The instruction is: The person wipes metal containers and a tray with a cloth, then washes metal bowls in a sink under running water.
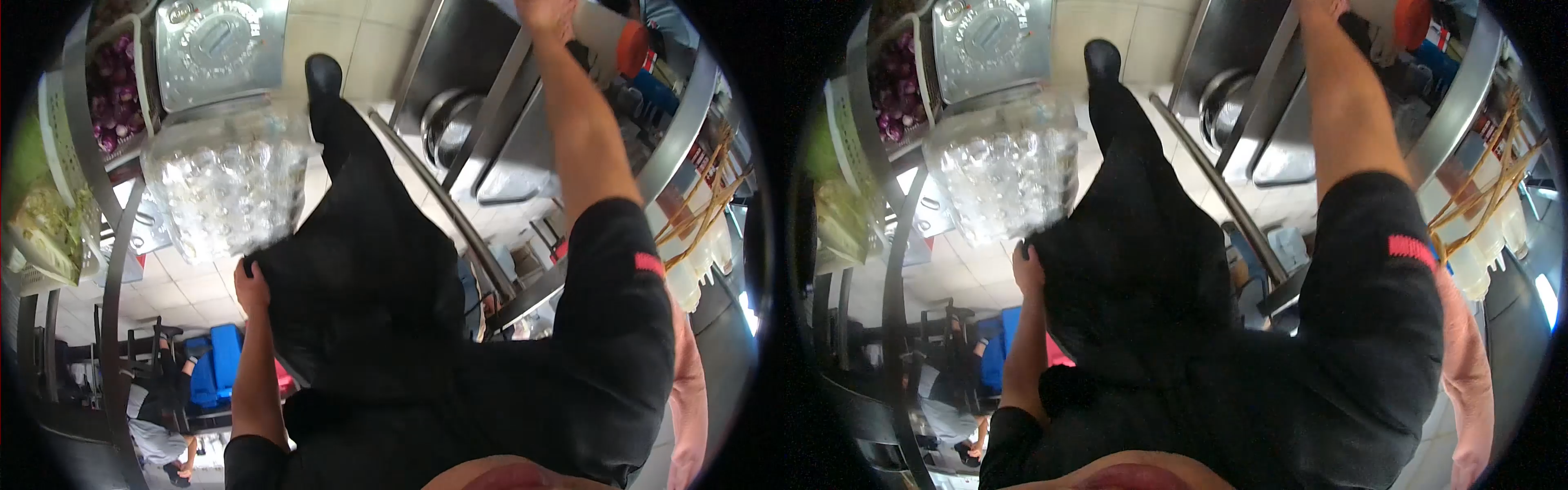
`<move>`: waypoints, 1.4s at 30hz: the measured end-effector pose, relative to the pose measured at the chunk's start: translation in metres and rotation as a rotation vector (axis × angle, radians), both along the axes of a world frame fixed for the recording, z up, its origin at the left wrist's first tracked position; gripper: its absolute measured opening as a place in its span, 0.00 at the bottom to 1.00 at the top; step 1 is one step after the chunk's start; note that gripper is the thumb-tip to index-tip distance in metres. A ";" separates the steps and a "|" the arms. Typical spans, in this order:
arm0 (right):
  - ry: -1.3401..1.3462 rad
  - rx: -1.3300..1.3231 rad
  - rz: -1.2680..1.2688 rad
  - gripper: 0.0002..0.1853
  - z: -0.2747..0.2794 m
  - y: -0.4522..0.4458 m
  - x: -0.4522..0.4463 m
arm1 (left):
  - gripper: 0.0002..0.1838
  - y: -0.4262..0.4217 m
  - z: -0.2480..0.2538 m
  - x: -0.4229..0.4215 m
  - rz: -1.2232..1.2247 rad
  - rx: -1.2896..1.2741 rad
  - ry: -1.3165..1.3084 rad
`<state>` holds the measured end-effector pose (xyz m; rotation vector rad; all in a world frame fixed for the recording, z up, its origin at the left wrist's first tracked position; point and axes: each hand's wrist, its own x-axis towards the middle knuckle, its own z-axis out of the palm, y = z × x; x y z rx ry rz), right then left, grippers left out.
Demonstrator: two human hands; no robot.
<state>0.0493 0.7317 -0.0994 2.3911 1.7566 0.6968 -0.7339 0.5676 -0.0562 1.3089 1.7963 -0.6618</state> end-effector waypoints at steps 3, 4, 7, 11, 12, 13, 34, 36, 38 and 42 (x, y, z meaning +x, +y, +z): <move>0.019 -0.271 -0.273 0.24 0.004 0.009 -0.007 | 0.27 0.008 0.009 0.007 0.013 -0.009 0.010; -0.064 -0.346 -0.184 0.26 0.002 -0.005 -0.015 | 0.27 0.003 0.006 0.004 0.017 -0.006 0.012; -0.169 -0.686 -0.230 0.35 0.024 -0.040 -0.096 | 0.27 -0.005 0.005 0.001 0.029 0.008 -0.003; -0.076 -1.125 0.105 0.28 0.006 -0.172 -0.166 | 0.27 -0.010 0.012 0.001 0.095 -0.002 -0.011; 0.012 -1.278 0.146 0.26 0.014 -0.202 -0.199 | 0.27 -0.010 0.014 0.001 0.115 -0.006 -0.009; 0.287 -1.308 0.069 0.23 0.028 -0.214 -0.233 | 0.27 -0.009 0.018 0.002 0.138 -0.013 -0.005; 0.063 -1.074 -0.253 0.20 0.228 -0.331 -0.396 | 0.25 0.033 0.041 -0.107 0.014 0.087 -0.484; 0.287 -0.871 -0.392 0.23 0.253 -0.330 -0.420 | 0.25 0.036 0.065 -0.122 -0.021 0.055 -0.490; 0.648 -0.638 -0.547 0.26 0.283 -0.340 -0.451 | 0.24 0.040 0.086 -0.142 0.002 0.073 -0.521; 1.080 -0.857 -0.803 0.28 0.280 -0.427 -0.475 | 0.23 0.037 0.073 -0.217 0.163 0.052 -0.496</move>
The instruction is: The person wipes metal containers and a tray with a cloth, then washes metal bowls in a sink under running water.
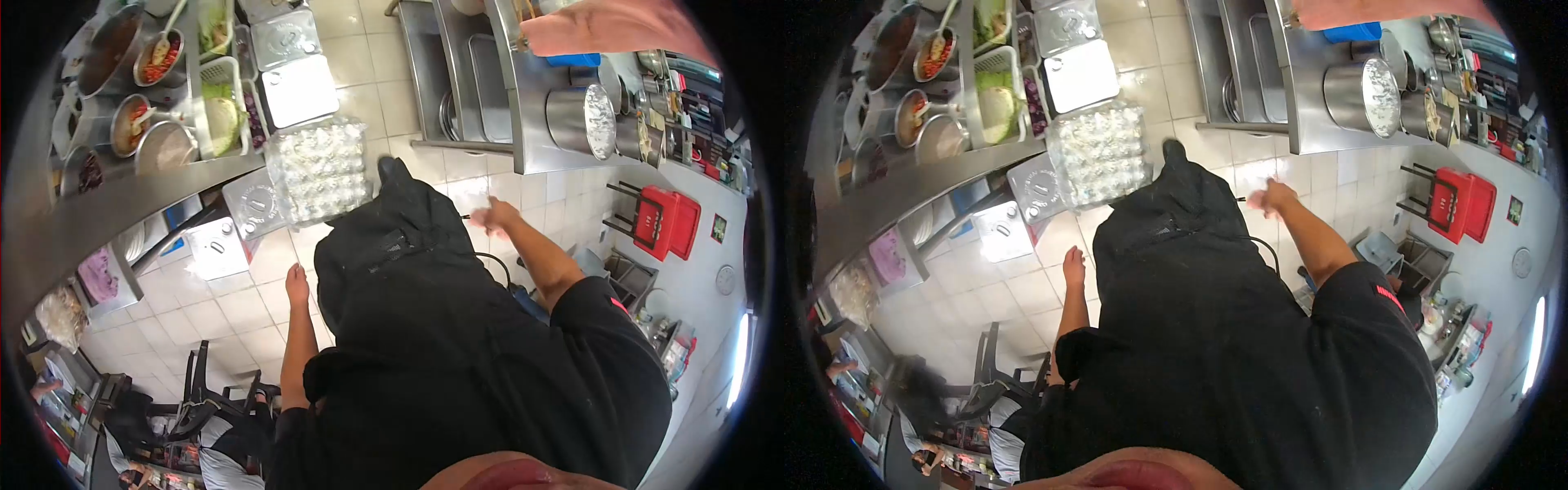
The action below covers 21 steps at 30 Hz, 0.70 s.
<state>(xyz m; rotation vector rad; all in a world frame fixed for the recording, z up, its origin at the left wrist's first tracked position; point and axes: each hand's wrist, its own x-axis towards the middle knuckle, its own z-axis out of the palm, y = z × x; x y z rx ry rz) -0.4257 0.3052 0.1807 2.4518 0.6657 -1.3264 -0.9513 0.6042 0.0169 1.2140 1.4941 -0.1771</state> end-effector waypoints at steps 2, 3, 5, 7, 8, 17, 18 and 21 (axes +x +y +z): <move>0.074 0.012 -0.196 0.28 -0.042 -0.070 0.011 | 0.22 -0.007 -0.003 -0.025 0.179 0.001 -0.038; 0.083 0.073 -0.300 0.28 -0.078 -0.111 0.017 | 0.22 -0.011 -0.004 -0.040 0.210 0.014 -0.039; -0.001 -0.006 -0.116 0.30 0.017 -0.037 -0.005 | 0.20 -0.024 -0.019 -0.073 0.230 0.038 -0.043; -0.051 0.083 -0.304 0.24 0.026 -0.045 -0.006 | 0.18 -0.027 -0.013 -0.068 0.296 -0.104 -0.033; -0.082 0.067 -0.356 0.25 0.027 -0.046 -0.010 | 0.17 -0.030 -0.008 -0.069 0.321 -0.177 -0.015; -0.198 0.234 -0.721 0.23 0.033 -0.130 -0.055 | 0.22 0.032 0.025 0.048 -0.089 -0.079 -0.098; -0.170 0.267 -0.766 0.22 0.026 -0.149 -0.059 | 0.23 0.035 0.041 0.066 -0.043 -0.083 -0.126; 0.005 0.311 -0.918 0.18 0.030 -0.175 -0.070 | 0.24 0.037 0.070 0.099 -0.043 -0.060 -0.160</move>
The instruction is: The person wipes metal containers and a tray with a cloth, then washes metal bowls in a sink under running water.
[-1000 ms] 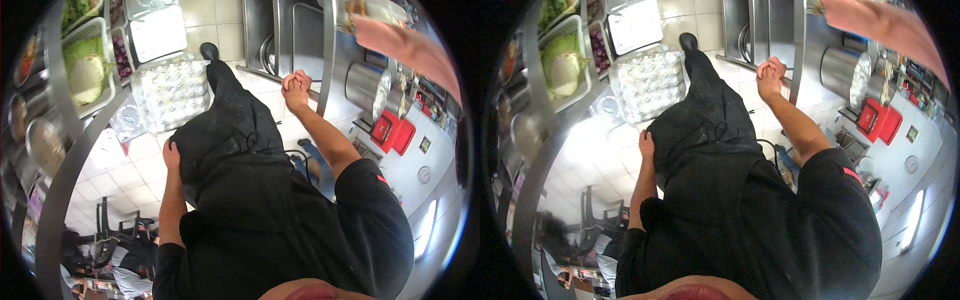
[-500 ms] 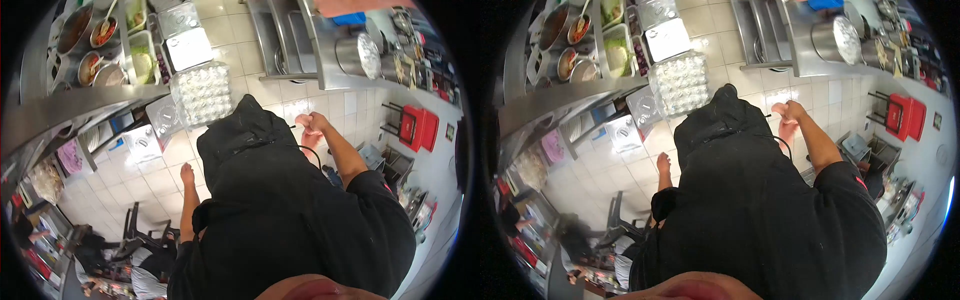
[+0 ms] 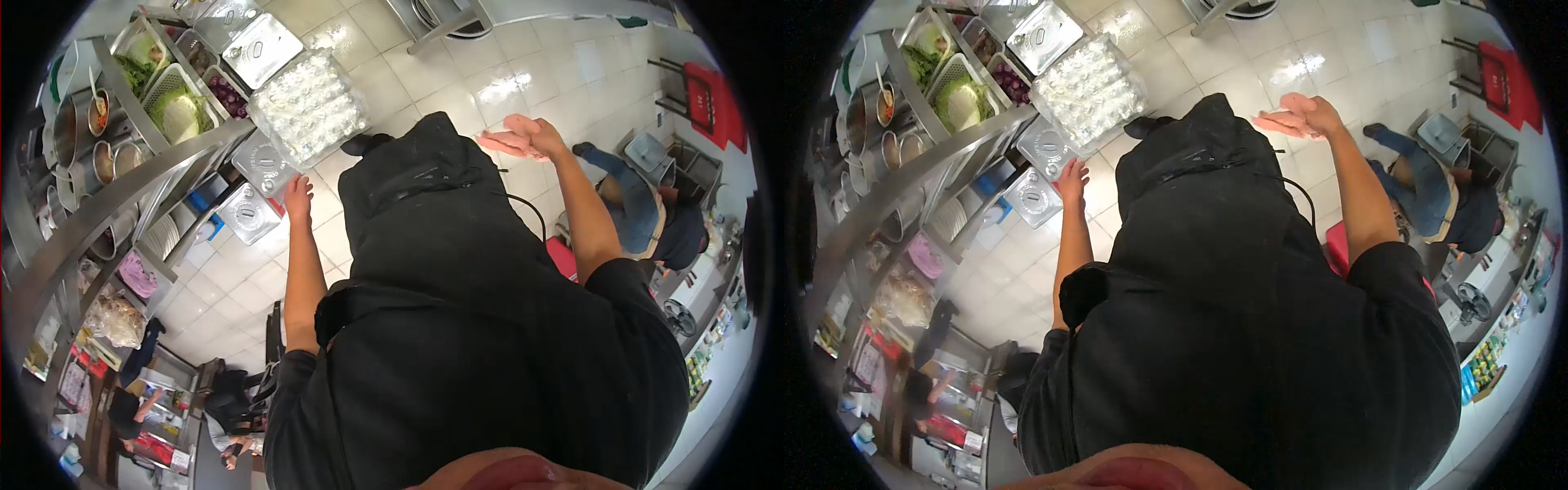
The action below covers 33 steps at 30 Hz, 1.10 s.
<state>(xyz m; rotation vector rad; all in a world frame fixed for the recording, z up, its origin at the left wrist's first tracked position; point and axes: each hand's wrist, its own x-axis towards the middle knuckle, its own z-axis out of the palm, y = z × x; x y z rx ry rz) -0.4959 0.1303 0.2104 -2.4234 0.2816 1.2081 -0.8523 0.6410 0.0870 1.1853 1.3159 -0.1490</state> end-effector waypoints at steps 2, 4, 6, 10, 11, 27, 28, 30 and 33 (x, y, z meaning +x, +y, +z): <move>0.037 0.011 -0.020 0.17 -0.009 -0.016 -0.015 | 0.25 -0.011 0.009 0.006 -0.005 0.019 0.002; -0.022 -0.058 0.033 0.17 -0.029 -0.043 -0.036 | 0.25 -0.029 0.015 -0.001 -0.082 0.027 0.042; 0.085 0.028 -0.059 0.19 -0.024 -0.060 -0.042 | 0.24 -0.049 0.009 -0.017 -0.172 0.036 0.108; 0.025 0.075 -0.326 0.21 -0.034 -0.120 -0.072 | 0.23 -0.092 -0.001 -0.042 -0.536 0.062 0.241; -0.001 0.105 -0.385 0.21 -0.039 -0.140 -0.075 | 0.23 -0.104 0.003 -0.038 -0.579 0.071 0.283; -0.054 0.091 -0.700 0.17 -0.055 -0.296 -0.142 | 0.23 -0.198 0.040 0.158 -0.798 0.291 0.016; 0.041 0.175 -0.722 0.13 -0.031 -0.295 -0.132 | 0.22 -0.205 0.045 0.169 -0.804 0.268 0.036; 0.143 0.264 -0.730 0.08 -0.024 -0.304 -0.127 | 0.22 -0.213 0.052 0.190 -0.852 0.245 0.069; 0.112 0.247 -0.780 0.10 -0.081 -0.318 -0.138 | 0.23 -0.220 0.063 0.222 -1.135 0.383 0.004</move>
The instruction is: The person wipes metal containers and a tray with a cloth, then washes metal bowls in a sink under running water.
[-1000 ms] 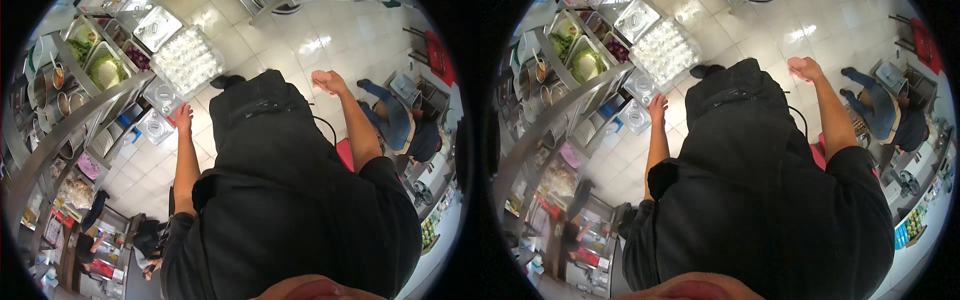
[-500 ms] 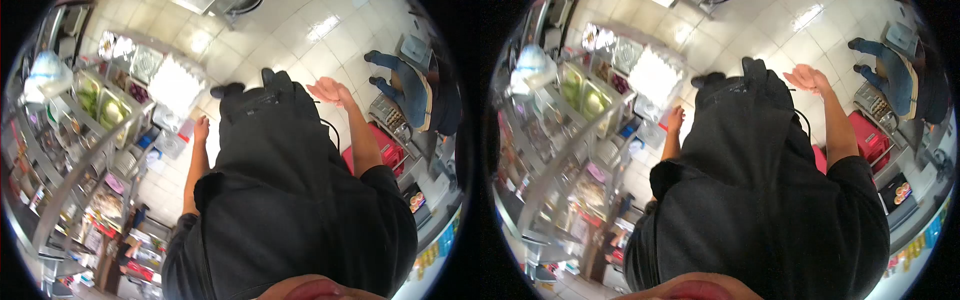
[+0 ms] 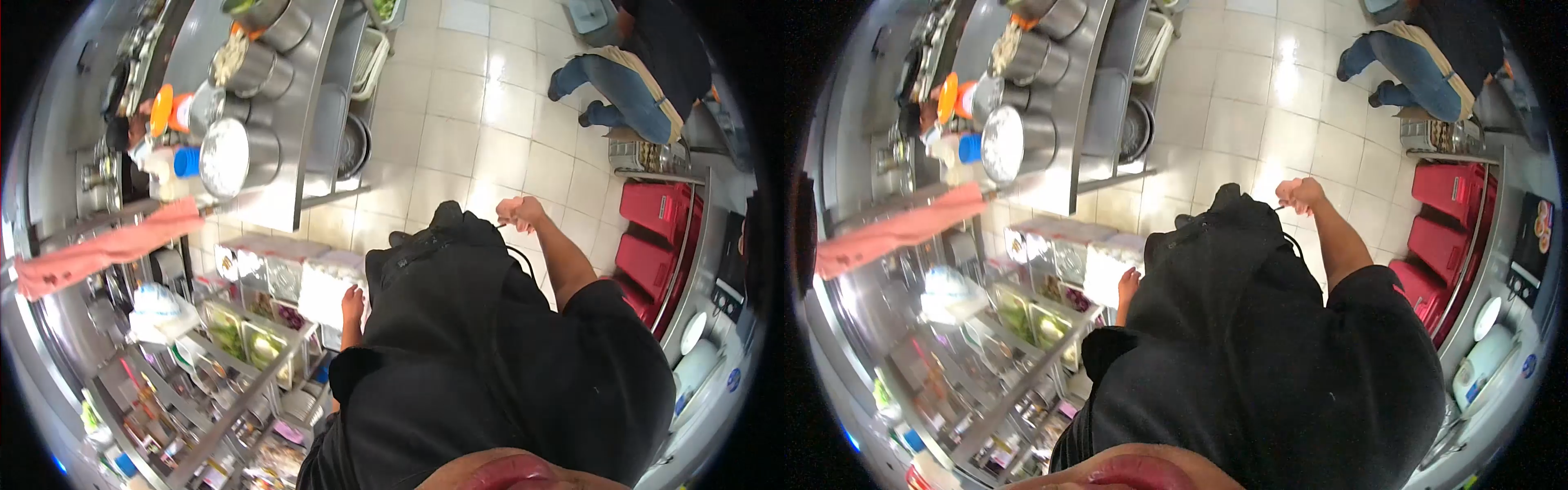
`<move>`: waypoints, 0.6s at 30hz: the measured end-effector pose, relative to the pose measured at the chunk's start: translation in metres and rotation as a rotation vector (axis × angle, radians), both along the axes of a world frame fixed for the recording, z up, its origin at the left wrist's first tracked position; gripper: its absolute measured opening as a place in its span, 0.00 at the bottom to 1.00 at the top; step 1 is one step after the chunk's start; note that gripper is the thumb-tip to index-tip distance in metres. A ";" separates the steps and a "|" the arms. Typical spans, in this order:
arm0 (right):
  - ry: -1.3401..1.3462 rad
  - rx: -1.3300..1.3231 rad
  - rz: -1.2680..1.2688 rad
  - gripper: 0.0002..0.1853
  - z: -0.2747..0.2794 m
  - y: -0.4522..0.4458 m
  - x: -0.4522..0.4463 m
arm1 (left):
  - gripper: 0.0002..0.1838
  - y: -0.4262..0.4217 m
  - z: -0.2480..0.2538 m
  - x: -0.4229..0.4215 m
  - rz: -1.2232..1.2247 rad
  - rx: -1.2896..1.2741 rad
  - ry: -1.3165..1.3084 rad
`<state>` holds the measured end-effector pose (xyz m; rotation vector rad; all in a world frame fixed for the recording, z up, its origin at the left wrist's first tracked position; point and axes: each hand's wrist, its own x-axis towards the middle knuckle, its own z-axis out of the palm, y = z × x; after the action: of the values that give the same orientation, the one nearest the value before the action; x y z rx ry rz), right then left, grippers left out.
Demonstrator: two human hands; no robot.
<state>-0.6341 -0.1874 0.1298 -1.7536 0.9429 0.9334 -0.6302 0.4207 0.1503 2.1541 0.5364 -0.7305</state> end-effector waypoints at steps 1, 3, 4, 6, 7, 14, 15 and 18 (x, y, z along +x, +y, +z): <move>-0.050 -0.020 -0.065 0.10 -0.004 0.000 -0.002 | 0.23 -0.015 0.018 0.017 -0.043 0.046 -0.020; -0.155 -0.068 -0.094 0.12 -0.029 0.001 -0.012 | 0.22 -0.012 0.014 0.040 -0.173 0.084 -0.013; -0.213 -0.098 -0.061 0.13 -0.060 -0.003 -0.022 | 0.22 -0.009 0.010 0.056 -0.304 0.117 -0.057; -0.198 0.071 -0.278 0.16 0.002 0.011 -0.002 | 0.23 -0.004 -0.009 0.087 -0.352 0.136 0.028; -0.257 0.032 -0.328 0.16 -0.023 0.014 -0.011 | 0.23 -0.007 -0.012 0.106 -0.365 0.098 0.012; -0.144 0.140 -0.595 0.13 0.027 0.031 -0.010 | 0.22 -0.051 -0.077 0.257 -0.268 -0.121 0.082; -0.298 0.034 -0.482 0.14 0.005 0.034 -0.020 | 0.22 -0.069 -0.074 0.276 -0.304 -0.139 0.036; -0.055 0.106 -0.550 0.12 0.062 0.047 0.007 | 0.22 -0.136 -0.038 0.332 -0.333 -0.191 0.034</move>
<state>-0.6272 -0.1406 0.1917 -1.3181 1.2303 0.5612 -0.2986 0.2852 0.1121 2.0751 0.1157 -0.9586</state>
